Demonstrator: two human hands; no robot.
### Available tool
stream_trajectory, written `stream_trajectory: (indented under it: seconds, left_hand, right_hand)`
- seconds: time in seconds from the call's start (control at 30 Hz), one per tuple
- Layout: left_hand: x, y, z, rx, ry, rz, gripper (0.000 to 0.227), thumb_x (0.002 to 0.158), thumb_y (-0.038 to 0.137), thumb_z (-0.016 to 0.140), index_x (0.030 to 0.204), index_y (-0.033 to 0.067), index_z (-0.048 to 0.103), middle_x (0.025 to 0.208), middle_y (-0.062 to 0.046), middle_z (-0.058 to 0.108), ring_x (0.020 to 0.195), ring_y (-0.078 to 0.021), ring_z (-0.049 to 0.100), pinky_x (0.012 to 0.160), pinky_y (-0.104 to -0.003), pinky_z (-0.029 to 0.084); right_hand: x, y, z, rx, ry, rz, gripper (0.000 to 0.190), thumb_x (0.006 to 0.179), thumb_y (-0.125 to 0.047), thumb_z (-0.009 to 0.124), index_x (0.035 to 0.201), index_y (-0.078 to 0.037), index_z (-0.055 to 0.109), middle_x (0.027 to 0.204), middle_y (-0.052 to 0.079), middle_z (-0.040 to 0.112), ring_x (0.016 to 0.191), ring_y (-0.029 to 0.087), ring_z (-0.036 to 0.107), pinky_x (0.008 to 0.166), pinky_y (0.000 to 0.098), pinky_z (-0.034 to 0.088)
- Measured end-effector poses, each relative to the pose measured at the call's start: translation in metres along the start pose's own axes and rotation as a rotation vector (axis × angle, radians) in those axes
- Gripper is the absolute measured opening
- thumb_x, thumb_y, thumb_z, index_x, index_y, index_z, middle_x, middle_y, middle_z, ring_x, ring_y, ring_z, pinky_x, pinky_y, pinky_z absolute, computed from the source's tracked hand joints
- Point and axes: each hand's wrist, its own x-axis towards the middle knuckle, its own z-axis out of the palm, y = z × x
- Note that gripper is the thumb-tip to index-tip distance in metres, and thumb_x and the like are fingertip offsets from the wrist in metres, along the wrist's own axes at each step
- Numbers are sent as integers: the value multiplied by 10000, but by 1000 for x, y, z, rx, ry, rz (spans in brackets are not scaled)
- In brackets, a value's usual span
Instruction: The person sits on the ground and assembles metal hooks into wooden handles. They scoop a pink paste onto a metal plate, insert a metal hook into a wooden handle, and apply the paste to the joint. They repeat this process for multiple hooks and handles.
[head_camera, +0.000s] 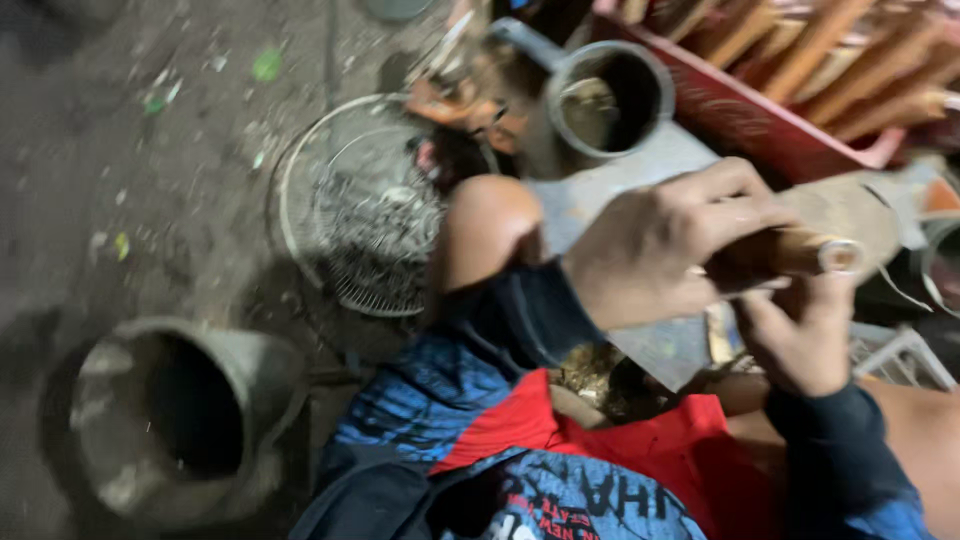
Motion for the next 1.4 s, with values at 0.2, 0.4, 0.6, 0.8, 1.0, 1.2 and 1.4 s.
stream_trajectory:
  seconds: [0.2,0.4,0.6,0.8,1.0,1.2,1.4]
  left_hand:
    - [-55,18,-36,12,214,-110,411,931,169,771,1293,24,638,1185,-123,657,948,-246,723,841,-291,587]
    - [-136,-41,-93,68,432,-301,128,962,92,710,1081,46,717,1009,-98,721,925,-262,745,828,-320,595]
    - [-205,-173,-75,116,350,-592,178,892,128,706,1047,42,699,998,-129,734,917,-299,730,833,-379,572]
    - [-238,-221,2,27,140,-662,196,866,207,725,1034,111,696,962,-111,741,916,-314,726,814,-399,574]
    - [-216,-227,-2,-42,233,-677,138,931,214,677,1035,126,694,957,-89,743,915,-297,730,793,-384,573]
    - [-196,-209,-42,26,325,-603,114,965,204,691,1026,107,698,970,-88,733,910,-269,727,800,-360,572]
    - [-241,-274,-110,109,543,-859,179,946,257,689,960,91,756,982,-58,771,890,-179,748,806,-335,602]
  right_hand:
    - [29,-74,41,-81,-187,-78,457,932,55,563,1382,25,489,1340,115,595,1229,188,612,1076,343,505]
    - [77,-108,79,-193,-400,-335,122,1138,-73,547,1239,-23,593,1317,126,597,1267,198,558,1133,339,491]
    - [121,-115,127,-168,-567,-307,226,1067,-99,525,1286,-59,561,1316,115,618,1241,198,636,1092,327,525]
    - [127,-140,171,-351,-630,-268,383,826,-85,664,1197,9,653,1296,153,672,1153,230,688,1018,334,526]
    - [130,-143,184,-398,-638,-220,343,825,-55,715,1159,9,671,1217,132,694,1122,228,690,977,334,532]
    - [132,-128,183,-401,-618,-237,311,861,-70,726,1159,2,679,1229,123,697,1118,214,694,985,323,533]
    - [135,-117,182,-392,-638,-102,357,822,-122,728,1160,-14,690,1235,113,697,1116,228,686,970,342,525]
